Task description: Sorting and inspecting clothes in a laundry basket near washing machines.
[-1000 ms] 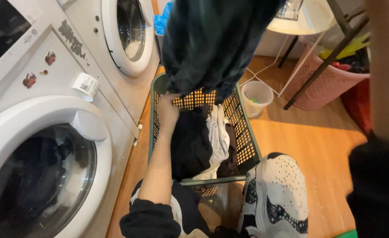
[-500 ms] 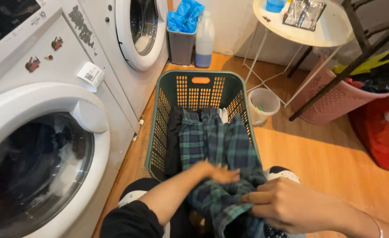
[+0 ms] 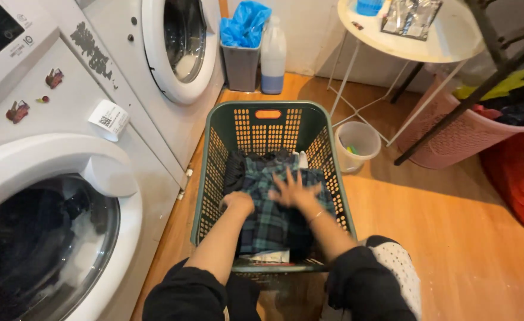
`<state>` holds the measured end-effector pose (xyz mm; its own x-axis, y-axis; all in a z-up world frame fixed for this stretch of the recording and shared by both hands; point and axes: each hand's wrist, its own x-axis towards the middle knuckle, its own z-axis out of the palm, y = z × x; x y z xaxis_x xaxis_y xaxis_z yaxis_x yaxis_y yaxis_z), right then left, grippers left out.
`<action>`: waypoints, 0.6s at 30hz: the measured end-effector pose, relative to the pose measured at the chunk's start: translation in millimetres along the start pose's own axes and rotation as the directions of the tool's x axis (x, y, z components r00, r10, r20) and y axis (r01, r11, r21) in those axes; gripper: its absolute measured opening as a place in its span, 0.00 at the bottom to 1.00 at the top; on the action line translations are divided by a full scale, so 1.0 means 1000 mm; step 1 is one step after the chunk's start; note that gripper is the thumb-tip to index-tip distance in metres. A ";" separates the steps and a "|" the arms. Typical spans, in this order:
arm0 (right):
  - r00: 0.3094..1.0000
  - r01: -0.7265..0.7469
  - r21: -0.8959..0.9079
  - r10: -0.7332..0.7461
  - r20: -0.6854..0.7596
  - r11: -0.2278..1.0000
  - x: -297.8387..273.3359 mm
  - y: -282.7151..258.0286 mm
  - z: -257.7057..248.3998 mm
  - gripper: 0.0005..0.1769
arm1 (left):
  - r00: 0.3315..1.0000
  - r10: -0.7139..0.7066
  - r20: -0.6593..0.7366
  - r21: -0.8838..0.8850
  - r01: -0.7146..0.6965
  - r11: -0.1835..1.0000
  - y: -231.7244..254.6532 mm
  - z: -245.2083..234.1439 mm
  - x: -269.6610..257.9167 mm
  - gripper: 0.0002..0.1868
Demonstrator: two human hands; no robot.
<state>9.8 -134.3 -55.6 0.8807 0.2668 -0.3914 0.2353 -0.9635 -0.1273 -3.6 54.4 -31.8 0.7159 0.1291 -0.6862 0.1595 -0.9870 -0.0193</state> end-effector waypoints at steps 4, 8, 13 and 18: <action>0.926 -0.173 0.033 0.151 0.347 0.984 0.007 0.001 0.108 0.52 | 0.968 -0.027 -0.250 -0.218 -0.029 0.975 -0.026 0.009 0.123 0.21; 0.873 -0.251 0.135 0.164 0.459 0.959 0.024 0.003 0.116 0.55 | 0.879 -0.102 -0.466 -0.359 -0.083 0.930 -0.047 0.005 0.193 0.22; 0.886 -0.210 0.175 0.111 0.450 0.962 0.028 0.008 0.127 0.55 | 0.884 -0.194 -0.426 -0.303 0.063 0.951 -0.048 0.003 0.199 0.39; 0.884 -0.222 0.216 0.103 0.456 0.951 0.027 0.009 0.129 0.55 | 0.818 -0.220 -0.532 -0.247 0.098 0.964 -0.036 0.039 0.229 0.21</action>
<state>-17.7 -132.9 -184.9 0.6150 0.1460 -0.7749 -0.0607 -0.9710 -0.2311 128.5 115.4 -216.8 0.9120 0.3733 -0.1701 0.3920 -0.9152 0.0933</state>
